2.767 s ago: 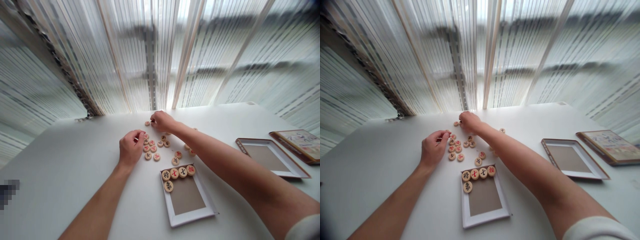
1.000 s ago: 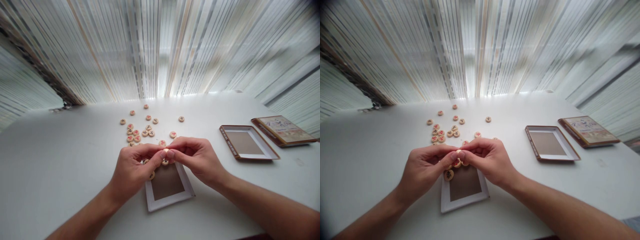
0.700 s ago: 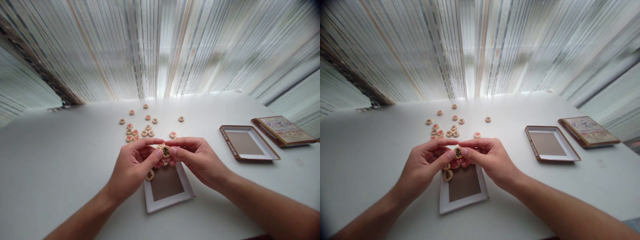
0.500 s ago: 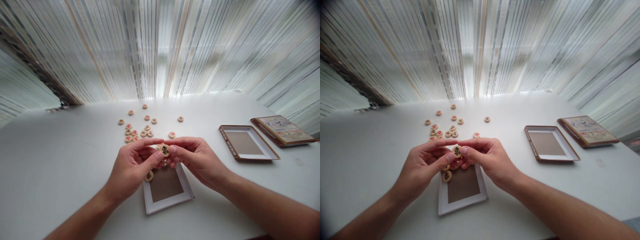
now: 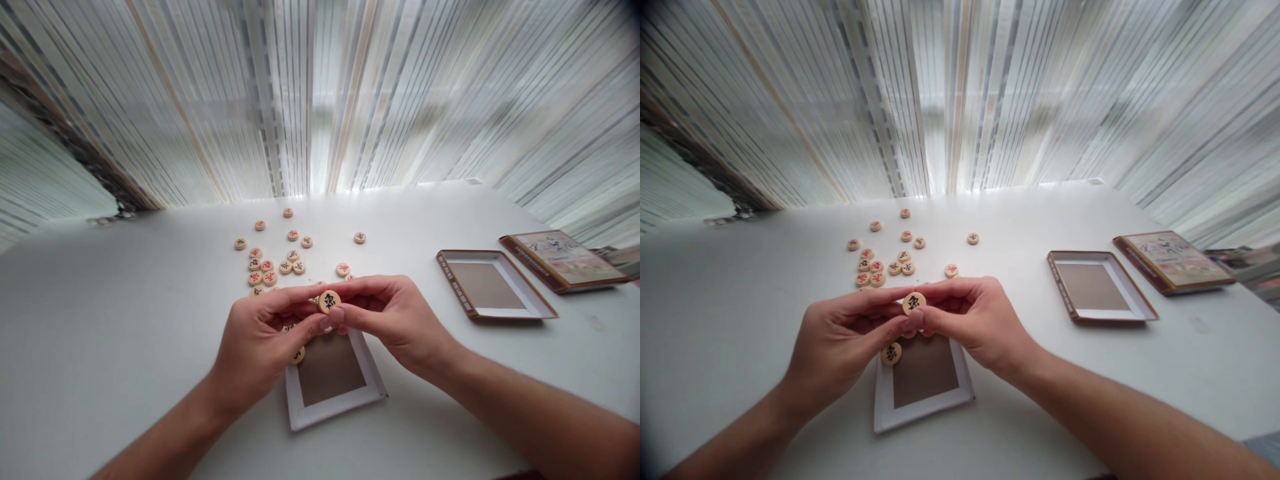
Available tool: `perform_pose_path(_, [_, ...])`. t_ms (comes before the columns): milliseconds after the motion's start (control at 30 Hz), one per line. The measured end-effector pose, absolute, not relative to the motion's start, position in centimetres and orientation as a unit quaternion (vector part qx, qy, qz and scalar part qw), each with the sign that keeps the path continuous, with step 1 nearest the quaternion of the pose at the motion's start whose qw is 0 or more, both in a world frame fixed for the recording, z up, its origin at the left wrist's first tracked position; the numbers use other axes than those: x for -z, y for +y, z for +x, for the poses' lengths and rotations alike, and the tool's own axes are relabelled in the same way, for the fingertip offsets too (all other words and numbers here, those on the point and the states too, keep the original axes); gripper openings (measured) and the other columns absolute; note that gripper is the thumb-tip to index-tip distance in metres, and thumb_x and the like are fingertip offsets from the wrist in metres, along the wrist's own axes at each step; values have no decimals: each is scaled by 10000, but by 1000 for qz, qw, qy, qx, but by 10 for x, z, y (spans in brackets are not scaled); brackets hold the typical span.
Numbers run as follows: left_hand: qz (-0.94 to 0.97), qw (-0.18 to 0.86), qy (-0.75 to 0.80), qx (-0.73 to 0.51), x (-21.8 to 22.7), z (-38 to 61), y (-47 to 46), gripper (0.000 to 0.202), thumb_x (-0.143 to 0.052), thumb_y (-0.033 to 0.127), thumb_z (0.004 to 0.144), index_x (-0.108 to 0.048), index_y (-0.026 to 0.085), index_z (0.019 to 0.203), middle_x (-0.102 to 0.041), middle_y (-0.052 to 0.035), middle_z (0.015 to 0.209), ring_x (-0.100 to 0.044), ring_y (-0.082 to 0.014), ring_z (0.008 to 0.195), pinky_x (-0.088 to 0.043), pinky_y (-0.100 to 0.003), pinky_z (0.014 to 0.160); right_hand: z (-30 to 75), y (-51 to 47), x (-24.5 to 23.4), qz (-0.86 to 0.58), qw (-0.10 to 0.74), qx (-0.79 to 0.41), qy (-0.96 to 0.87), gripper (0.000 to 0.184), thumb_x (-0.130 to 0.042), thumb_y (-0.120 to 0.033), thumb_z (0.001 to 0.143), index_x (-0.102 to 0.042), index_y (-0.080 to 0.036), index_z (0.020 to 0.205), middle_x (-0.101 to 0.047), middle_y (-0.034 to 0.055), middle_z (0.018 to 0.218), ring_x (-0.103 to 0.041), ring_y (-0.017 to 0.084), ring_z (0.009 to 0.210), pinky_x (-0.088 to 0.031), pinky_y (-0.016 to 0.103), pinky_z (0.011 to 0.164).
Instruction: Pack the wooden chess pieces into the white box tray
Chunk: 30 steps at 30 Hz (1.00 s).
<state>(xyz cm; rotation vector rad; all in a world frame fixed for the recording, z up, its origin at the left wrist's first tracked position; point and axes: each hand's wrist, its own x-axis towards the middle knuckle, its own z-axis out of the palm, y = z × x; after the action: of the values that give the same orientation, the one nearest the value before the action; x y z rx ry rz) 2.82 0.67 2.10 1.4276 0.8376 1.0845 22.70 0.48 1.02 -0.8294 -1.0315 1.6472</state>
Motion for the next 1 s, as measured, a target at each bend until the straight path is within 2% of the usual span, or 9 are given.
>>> perform_pose_path(100, [662, 459, 364, -468, -16, 26, 6, 342, -852, 97, 871, -867, 272, 1164, -884, 7, 929, -849, -141, 797, -680, -153, 768, 225, 3, -13, -365, 492, -670, -419, 418, -1051, -163, 601, -904, -224, 987, -840, 44, 823, -741, 129, 685, -640, 199, 651])
perform_pose_path(200, [726, 355, 355, -469, -14, 24, 6, 336, -842, 85, 869, -864, 237, 1168, -886, -19, 988, -841, -146, 807, -676, -172, 777, 223, 1, -15, -366, 495, -673, -410, 367, -1067, -152, 544, -895, -198, 866, -831, 38, 785, -738, 129, 672, -635, 196, 648])
perform_pose_path(367, [782, 265, 302, -476, -16, 25, 6, 300, -834, 58, 871, -849, 199, 1135, -879, -24, 951, -813, -140, 787, -650, -194, 754, 224, -1, -16, -382, 473, -680, -409, 285, -1064, -221, 582, -848, -169, 762, -807, 34, 723, -694, 112, 609, -575, 184, 572])
perform_pose_path(600, [727, 381, 344, -456, -18, 24, 5, 370, -894, 67, 829, -856, 255, 1144, -875, 7, 915, -819, -140, 791, -660, -196, 795, 225, 1, -15, -347, 460, -704, -416, 254, -994, -368, 741, -836, -170, 757, -689, -5, 599, -592, 100, 572, -498, 219, 581])
perform_pose_path(800, [638, 471, 378, -477, -20, 25, 5, 322, -921, 105, 805, -883, 263, 1083, -879, 9, 894, -837, -139, 761, -680, -155, 740, 229, 4, -11, -320, 442, -721, -427, 220, -924, -351, 849, -891, -191, 997, -715, 6, 673, -594, 95, 607, -487, 215, 608])
perform_pose_path(900, [607, 512, 371, -481, -23, 27, 5, 309, -920, 91, 797, -890, 260, 1054, -884, 4, 902, -852, -162, 762, -701, -181, 763, 229, 4, -10, -309, 441, -721, -436, 208, -924, -295, 851, -893, -201, 1033, -751, 20, 758, -600, 90, 649, -501, 210, 638])
perform_pose_path(1000, [618, 501, 372, -478, -24, 28, 5, 289, -903, 85, 809, -893, 253, 1044, -883, 0, 893, -848, -166, 727, -707, -193, 746, 228, 4, -11, -321, 443, -716, -434, 275, -975, -275, 774, -893, -198, 1025, -778, 36, 824, -616, 101, 664, -514, 211, 612])
